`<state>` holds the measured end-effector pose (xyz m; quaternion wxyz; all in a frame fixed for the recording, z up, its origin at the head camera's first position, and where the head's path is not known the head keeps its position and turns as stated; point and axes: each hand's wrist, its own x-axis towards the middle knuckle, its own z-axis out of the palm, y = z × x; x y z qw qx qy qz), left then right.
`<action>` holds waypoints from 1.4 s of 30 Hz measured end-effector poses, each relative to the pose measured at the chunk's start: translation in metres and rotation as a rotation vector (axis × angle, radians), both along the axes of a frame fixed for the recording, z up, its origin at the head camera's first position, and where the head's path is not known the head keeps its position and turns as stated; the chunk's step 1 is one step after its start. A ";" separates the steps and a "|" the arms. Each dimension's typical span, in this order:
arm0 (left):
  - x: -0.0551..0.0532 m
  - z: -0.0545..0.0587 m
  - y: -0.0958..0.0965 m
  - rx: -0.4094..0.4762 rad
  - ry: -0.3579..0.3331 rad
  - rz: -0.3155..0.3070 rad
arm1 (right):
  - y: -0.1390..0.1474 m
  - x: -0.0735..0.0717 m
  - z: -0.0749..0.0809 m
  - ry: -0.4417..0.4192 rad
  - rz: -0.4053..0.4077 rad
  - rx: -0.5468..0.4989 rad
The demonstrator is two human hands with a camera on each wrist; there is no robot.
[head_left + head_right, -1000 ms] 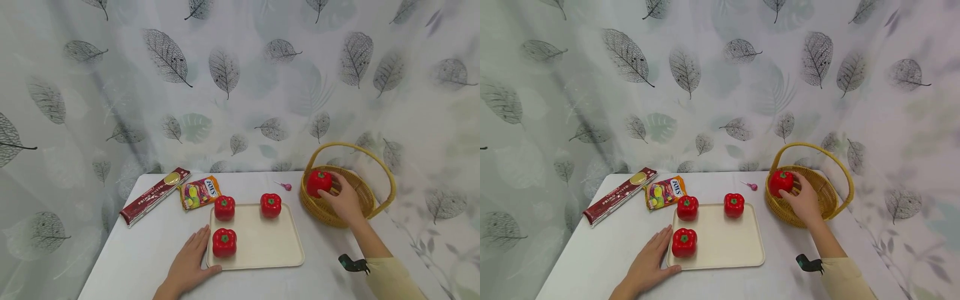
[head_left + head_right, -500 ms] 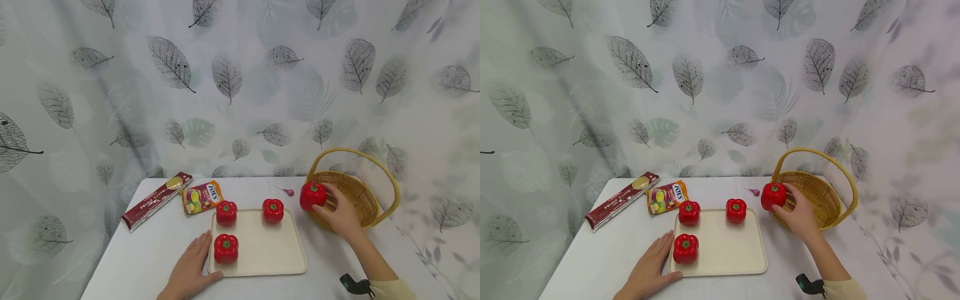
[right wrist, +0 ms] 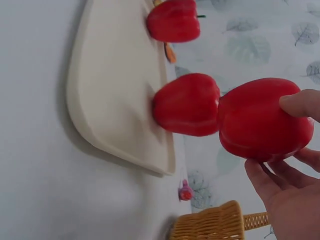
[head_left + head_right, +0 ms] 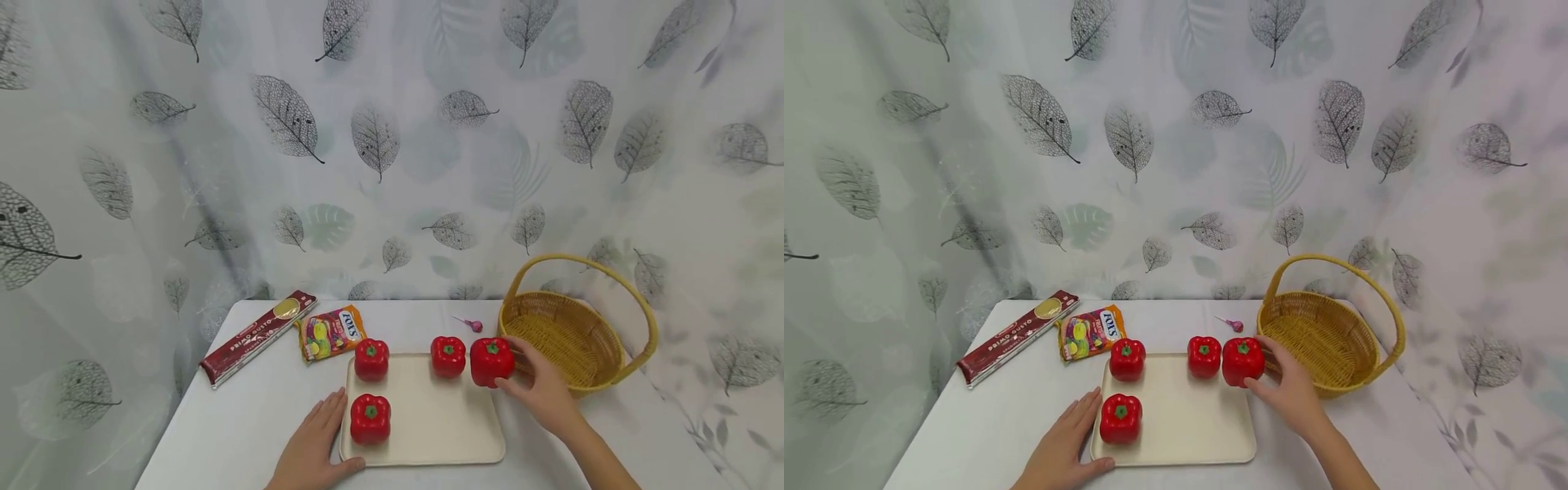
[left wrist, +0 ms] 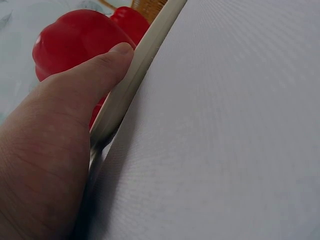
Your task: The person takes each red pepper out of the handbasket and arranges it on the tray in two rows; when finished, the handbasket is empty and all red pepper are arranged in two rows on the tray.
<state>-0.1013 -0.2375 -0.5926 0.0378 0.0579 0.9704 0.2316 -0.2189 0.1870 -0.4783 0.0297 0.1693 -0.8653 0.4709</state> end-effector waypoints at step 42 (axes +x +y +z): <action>-0.006 0.002 -0.014 0.074 -0.122 -0.128 | -0.034 0.043 -0.058 -0.430 0.066 0.020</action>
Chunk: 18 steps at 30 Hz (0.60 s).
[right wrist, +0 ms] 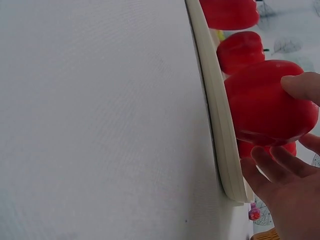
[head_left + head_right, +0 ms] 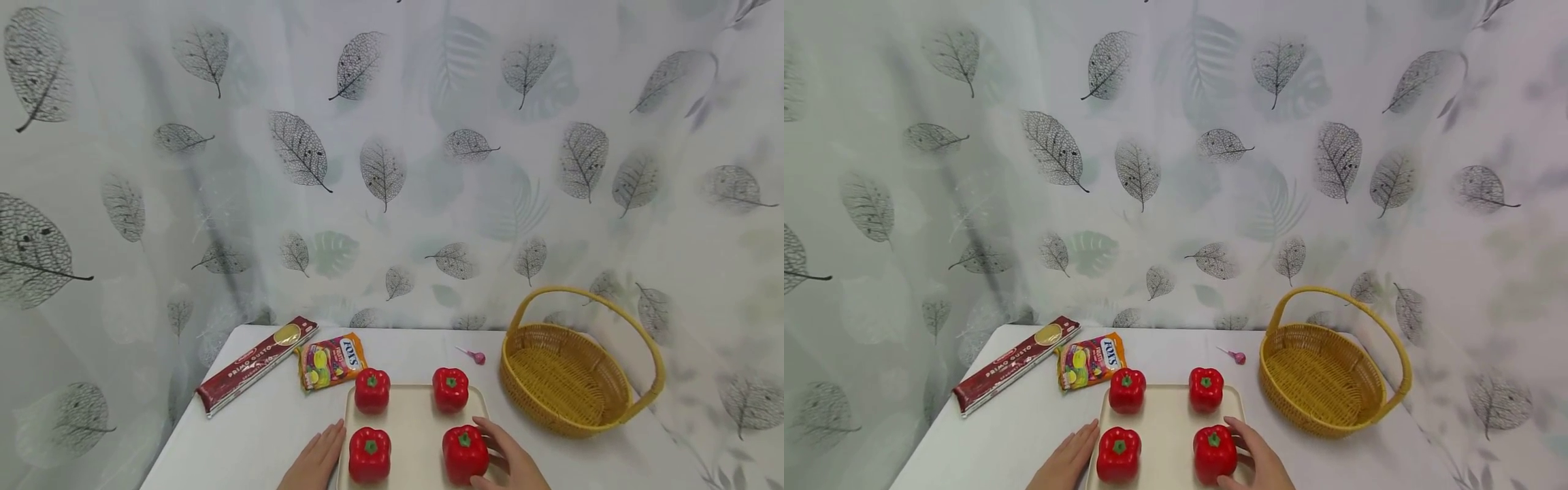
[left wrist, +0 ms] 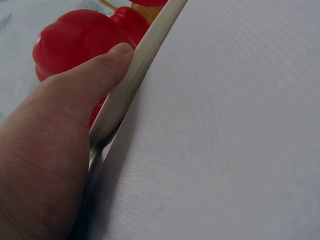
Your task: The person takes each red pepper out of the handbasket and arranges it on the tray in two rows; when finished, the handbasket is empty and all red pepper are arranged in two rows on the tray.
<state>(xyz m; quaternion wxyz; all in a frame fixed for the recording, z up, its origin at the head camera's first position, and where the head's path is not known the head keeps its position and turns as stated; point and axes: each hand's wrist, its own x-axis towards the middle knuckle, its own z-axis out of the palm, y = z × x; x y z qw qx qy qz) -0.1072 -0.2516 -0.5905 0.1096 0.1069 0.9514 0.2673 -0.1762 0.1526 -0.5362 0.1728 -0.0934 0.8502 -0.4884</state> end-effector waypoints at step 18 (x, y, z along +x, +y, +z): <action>-0.005 0.002 0.002 -0.006 0.074 -0.007 | 0.002 0.006 0.016 0.067 0.004 -0.015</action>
